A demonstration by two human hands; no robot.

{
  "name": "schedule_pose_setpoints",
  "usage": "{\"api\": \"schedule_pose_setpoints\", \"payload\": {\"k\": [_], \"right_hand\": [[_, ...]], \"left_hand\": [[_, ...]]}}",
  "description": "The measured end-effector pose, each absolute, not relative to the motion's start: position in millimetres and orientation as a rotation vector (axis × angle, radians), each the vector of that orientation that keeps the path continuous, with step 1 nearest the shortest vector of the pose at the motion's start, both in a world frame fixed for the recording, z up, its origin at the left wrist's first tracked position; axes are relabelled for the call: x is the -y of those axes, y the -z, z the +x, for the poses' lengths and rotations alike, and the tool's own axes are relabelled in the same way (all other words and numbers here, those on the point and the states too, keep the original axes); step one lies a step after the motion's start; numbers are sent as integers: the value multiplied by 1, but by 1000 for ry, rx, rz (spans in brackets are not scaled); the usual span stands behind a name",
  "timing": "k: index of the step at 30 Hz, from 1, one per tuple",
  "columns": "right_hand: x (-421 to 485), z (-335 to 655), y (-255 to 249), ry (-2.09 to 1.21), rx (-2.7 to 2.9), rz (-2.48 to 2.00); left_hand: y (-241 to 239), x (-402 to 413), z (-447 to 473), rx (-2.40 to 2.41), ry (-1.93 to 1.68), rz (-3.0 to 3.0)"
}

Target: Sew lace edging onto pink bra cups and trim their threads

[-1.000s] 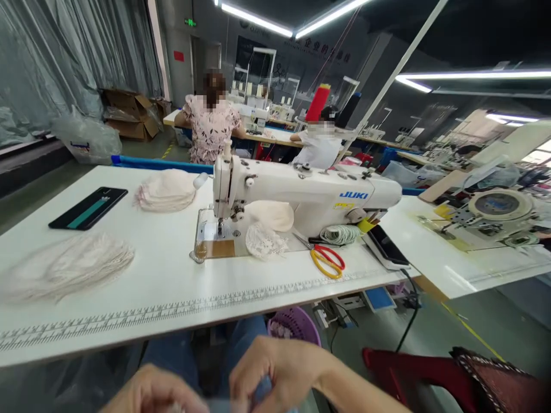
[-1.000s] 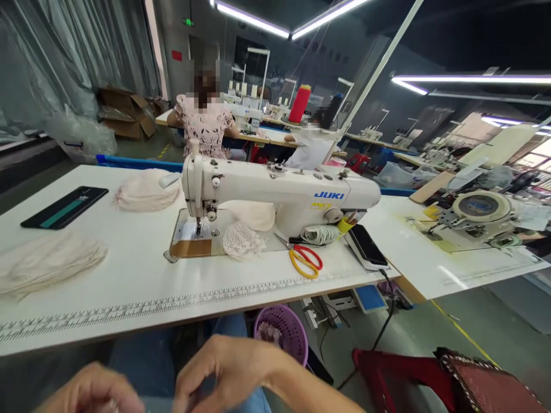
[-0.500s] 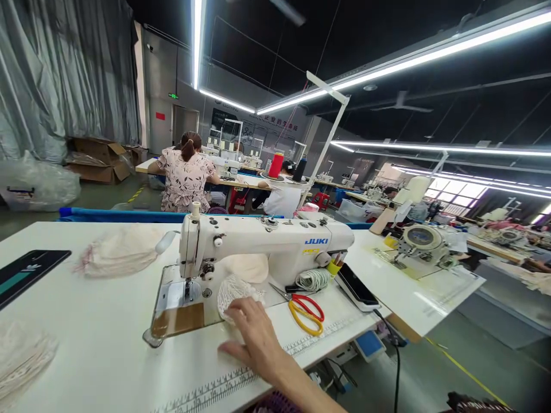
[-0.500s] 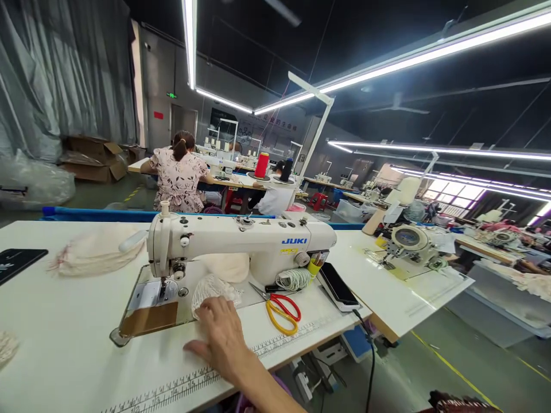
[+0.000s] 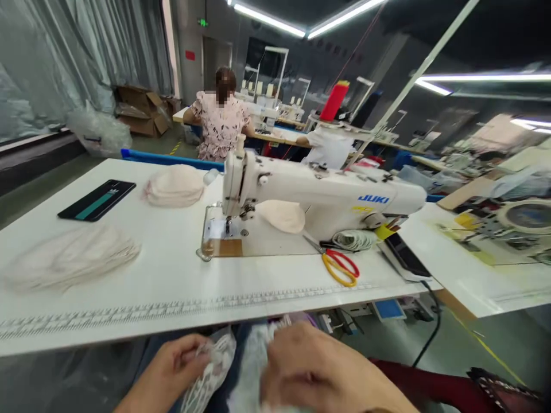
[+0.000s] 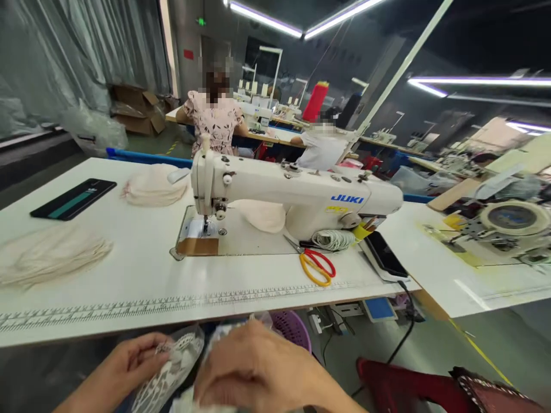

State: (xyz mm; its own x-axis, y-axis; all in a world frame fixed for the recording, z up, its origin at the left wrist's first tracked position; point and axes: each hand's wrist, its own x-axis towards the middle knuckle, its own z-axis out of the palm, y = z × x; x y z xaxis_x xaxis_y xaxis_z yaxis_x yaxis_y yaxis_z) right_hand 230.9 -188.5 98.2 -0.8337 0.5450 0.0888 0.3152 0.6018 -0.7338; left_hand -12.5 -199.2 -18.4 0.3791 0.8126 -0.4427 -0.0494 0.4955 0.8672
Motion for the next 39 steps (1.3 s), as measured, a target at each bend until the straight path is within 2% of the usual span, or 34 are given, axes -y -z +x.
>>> {"api": "schedule_pose_setpoints", "payload": {"k": [3,9,12,23,33,39], "right_hand": [[200,214,-97,-1409,2468,-382],[195,181,-45,-1064,2430,-946],[197,177,-32,-1061,2386,-1071],[204,175,-29,-1374,2271,-981],[209,168,-17,-1322,2265,-973],[208,182,-17,-1419,2273,-927]], "left_hand": [[11,202,-3,-985,-609,865],[-25,222,-1,-944,-494,869],[-29,231,-8,-899,-489,795],[-30,244,-18,-934,-502,711],[-1,259,-22,-978,-648,804],[3,255,-32,-1070,-583,765]]}}
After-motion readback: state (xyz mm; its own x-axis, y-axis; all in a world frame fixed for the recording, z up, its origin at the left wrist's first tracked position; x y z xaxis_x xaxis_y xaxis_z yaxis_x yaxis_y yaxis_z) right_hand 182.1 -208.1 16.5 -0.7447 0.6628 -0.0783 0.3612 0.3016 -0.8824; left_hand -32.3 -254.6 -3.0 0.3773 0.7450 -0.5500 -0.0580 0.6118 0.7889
